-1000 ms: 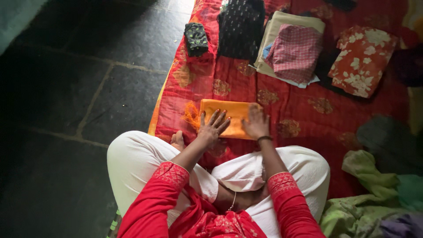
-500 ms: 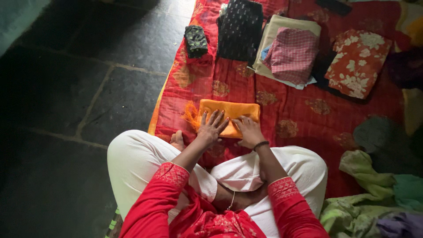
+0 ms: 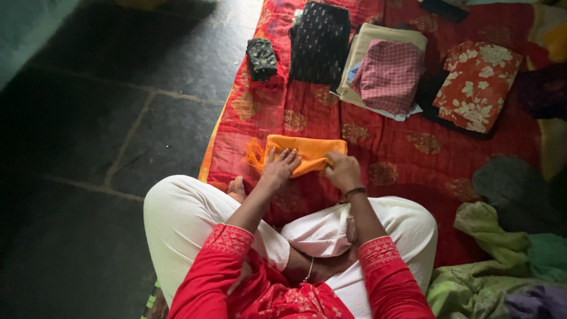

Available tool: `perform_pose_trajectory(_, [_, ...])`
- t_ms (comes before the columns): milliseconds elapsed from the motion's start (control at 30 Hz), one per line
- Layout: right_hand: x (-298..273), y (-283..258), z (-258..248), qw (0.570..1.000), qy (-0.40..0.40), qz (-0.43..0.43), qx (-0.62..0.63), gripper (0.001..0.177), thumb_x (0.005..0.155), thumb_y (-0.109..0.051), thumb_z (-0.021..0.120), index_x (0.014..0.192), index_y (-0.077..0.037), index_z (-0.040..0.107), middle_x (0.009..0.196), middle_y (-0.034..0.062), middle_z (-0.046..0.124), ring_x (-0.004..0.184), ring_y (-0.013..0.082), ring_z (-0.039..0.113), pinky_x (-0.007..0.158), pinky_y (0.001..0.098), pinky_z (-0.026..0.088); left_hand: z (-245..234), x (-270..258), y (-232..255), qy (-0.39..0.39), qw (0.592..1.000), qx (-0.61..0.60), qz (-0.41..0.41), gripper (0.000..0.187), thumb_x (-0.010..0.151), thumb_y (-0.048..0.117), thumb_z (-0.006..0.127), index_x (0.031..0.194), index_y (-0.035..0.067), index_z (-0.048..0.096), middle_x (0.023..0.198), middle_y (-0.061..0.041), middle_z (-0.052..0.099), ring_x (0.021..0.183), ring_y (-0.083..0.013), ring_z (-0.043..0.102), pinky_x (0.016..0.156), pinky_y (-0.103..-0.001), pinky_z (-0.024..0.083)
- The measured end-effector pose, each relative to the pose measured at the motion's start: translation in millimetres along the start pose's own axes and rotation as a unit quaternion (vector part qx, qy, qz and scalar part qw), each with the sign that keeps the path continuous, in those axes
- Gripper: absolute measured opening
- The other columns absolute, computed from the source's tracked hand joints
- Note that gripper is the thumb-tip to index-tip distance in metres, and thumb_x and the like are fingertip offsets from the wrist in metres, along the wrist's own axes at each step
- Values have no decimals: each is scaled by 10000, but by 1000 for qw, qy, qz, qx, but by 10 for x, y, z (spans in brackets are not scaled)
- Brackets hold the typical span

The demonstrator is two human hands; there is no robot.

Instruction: The person sits cross-legged on a red patterned mat and folds several pieces of clothing by hand. They fold a white garment, an orange cloth, and a grey top, placing each folded item into a neat pile on the mat.

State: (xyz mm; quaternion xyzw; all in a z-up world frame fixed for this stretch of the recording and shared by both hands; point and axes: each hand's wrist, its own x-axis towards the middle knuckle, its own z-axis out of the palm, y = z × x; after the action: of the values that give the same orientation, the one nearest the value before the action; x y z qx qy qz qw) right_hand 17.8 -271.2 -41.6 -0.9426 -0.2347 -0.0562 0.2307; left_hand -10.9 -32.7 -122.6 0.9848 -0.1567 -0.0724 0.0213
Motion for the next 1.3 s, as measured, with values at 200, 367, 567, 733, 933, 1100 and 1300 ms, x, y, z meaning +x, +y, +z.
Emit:
perform_pose_trajectory(200, [3,121,-212,994,42,97,29,291,817,-227,705,1085,-125,755,1005,146,746,926,355,707,828,464,540,-241,-88,-183,57,997,-51,2,193,953,166,566,1121,164,661,1242,-92,710,1189,-260,665,1136,-504,421])
perform_pose_trajectory(367, [9,244,-383,956,116,57,265,292,884,-89,713,1173,-52,729,1040,103,747,953,203,726,827,312,567,-811,-194,-272,-35,979,-202,23,225,878,277,710,1024,110,744,1026,-187,753,979,-358,704,838,-461,551])
perform_pose_trajectory(567, [122,500,-223,867,128,113,468,276,998,-50,694,1274,-46,684,1078,-8,690,960,70,619,867,239,500,-1157,-162,-601,-135,911,-389,9,384,878,384,726,1139,102,731,997,-168,774,947,-317,742,819,-424,556])
perform_pose_trajectory(733, [196,672,335,938,123,162,279,324,977,-129,685,1294,-70,658,1192,86,734,1059,196,692,922,329,531,-896,-30,-661,-20,929,-360,-78,451,843,365,748,1222,137,659,1113,-123,733,1050,-312,688,870,-440,529])
perform_pose_trajectory(933, [287,761,530,940,90,235,229,380,979,-181,639,1349,-98,616,1247,143,709,1156,311,687,974,396,528,-721,117,-535,14,920,-342,-190,370,931,389,674,1253,205,681,1203,-48,756,1125,-256,712,936,-413,564])
perform_pose_trajectory(1100, [269,398,440,982,167,61,66,464,975,-140,640,1429,-64,582,1482,169,559,1384,364,502,1158,468,405,-841,-8,-395,35,950,-227,-214,411,972,362,658,1340,179,647,1354,-111,643,1243,-294,616,1045,-442,498])
perform_pose_trajectory(1300, [130,-66,806,993,-24,-79,81,641,1036,-260,526,1607,-47,323,1716,159,231,1589,343,182,1267,509,154,-520,-45,195,195,973,-119,-27,697,856,218,680,1508,92,471,1635,-123,400,1544,-285,325,1256,-489,236])
